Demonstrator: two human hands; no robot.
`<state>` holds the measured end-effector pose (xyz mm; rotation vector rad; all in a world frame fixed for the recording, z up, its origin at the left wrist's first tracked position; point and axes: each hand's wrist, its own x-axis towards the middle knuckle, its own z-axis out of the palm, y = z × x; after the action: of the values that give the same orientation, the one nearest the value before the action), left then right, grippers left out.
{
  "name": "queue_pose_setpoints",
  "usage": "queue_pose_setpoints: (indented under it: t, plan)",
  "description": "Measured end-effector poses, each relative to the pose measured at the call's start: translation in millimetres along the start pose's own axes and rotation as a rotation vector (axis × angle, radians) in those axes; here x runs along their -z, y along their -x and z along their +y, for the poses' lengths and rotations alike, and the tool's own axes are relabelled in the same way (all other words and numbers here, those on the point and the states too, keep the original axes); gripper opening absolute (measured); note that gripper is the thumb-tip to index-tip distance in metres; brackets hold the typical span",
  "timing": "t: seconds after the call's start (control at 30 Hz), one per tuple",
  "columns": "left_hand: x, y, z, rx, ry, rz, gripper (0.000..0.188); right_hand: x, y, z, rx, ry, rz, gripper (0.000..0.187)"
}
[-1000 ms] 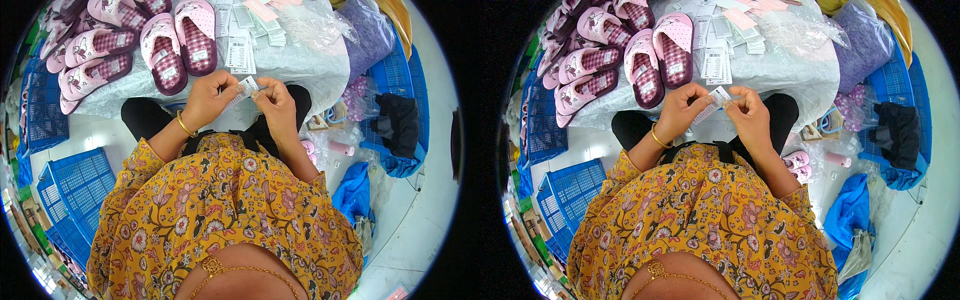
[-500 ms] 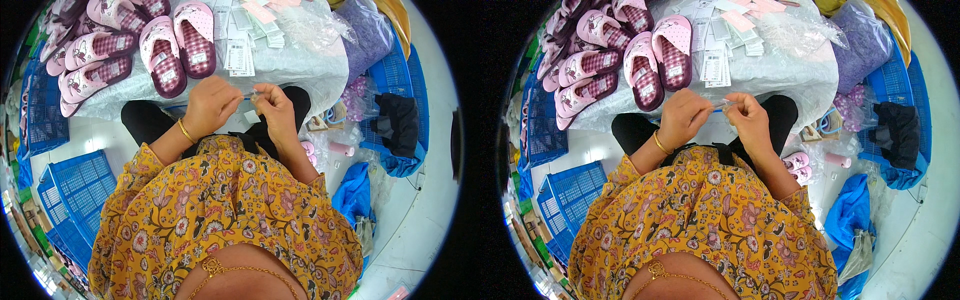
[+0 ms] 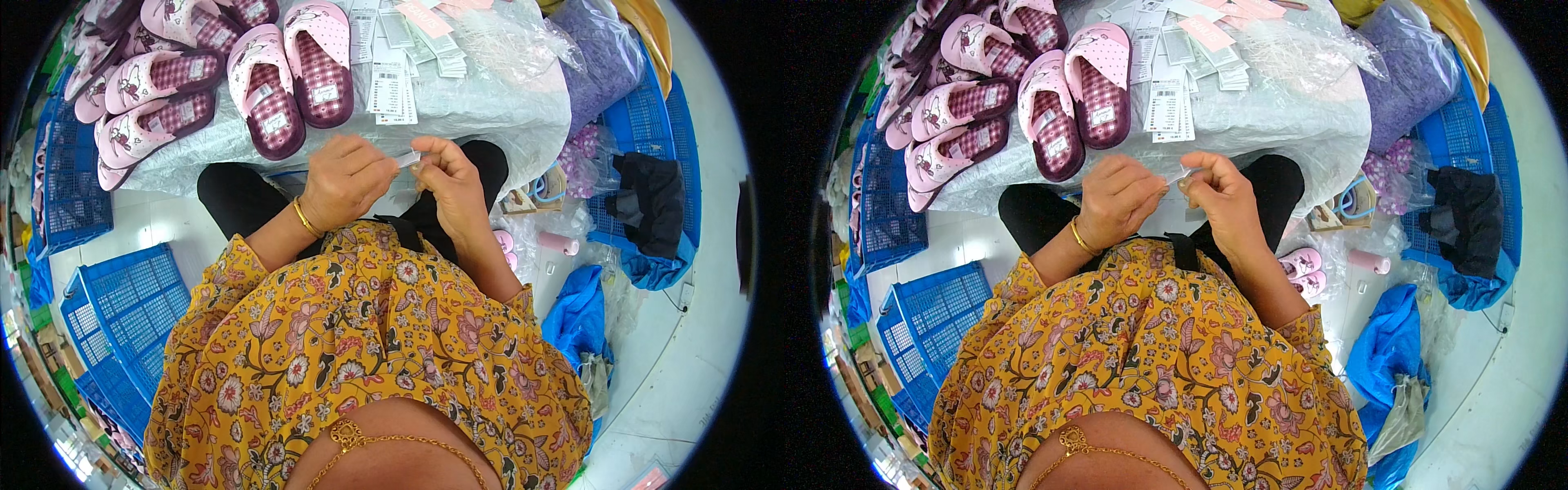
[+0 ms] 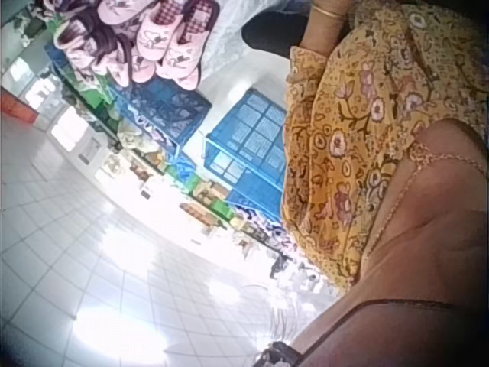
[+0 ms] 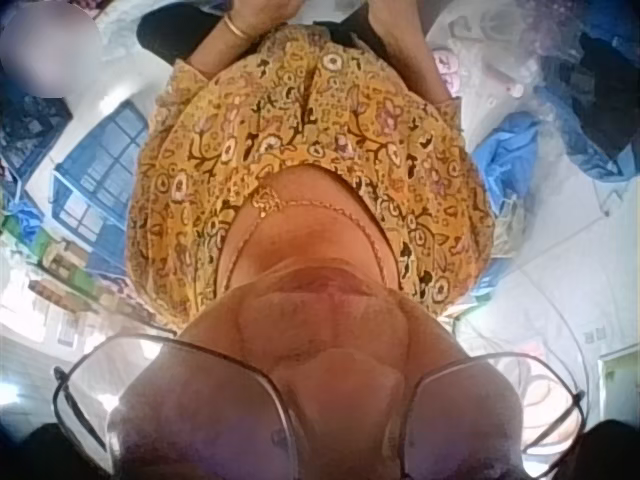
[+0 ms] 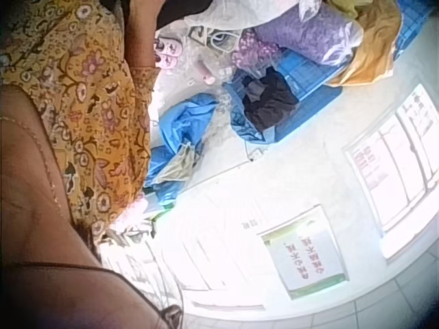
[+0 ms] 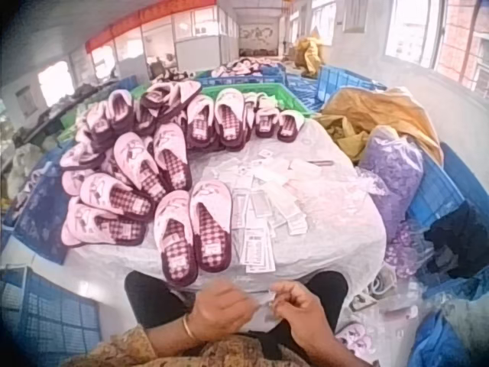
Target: The person sits on the floor and repeatedly picks up pairs of pink slippers, then attaches small white tags to each slipper by hand. The tagged slippers are placed back into a pile on the floor.
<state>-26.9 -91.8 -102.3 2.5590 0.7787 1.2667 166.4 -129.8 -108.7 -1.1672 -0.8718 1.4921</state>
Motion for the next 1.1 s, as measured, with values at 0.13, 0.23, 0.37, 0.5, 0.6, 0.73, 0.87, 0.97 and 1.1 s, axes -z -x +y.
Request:
queue_pose_setpoints:
  t: [0.13, 0.23, 0.37, 0.5, 0.6, 0.73, 0.87, 0.97, 1.1]
  plan:
    - [1, 2, -3, 0.211, 0.202, -0.092, 0.013, 6, -3, 4, 0.01, 0.069, -0.018, 0.017]
    - [1, 3, -1, 0.667, 0.688, -0.201, 0.017, 9, 1, 1, 0.023, 0.153, -0.069, 0.011]
    - [-5, 0, -5, 0.854, 0.792, -0.268, 0.016, 4, 1, 5, 0.05, 0.166, -0.12, 0.013]
    - [-10, 2, -9, 0.811, 0.705, -0.292, 0.014, 3, 2, 0, 0.011, 0.304, -0.08, 0.011]
    - [-9, -2, -7, 0.686, 0.502, -0.306, 0.014, 9, 1, 10, 0.081, 0.328, -0.098, 0.013]
    - [-7, -5, -3, 0.572, 0.36, -0.291, 0.012, 22, -4, 0, 0.373, 0.582, -0.187, 0.019]
    - [-7, -16, 2, 0.582, 0.398, -0.293, 0.011, 19, -5, -3, 0.341, 0.587, -0.145, 0.014]
    - [-3, -32, -3, 0.561, 0.404, -0.309, 0.013, 22, -9, -3, 0.427, 0.594, -0.101, 0.012]
    - [1, -79, -40, 0.535, 0.229, -0.241, 0.031, 26, -7, -16, 0.541, 0.701, 0.025, 0.008]
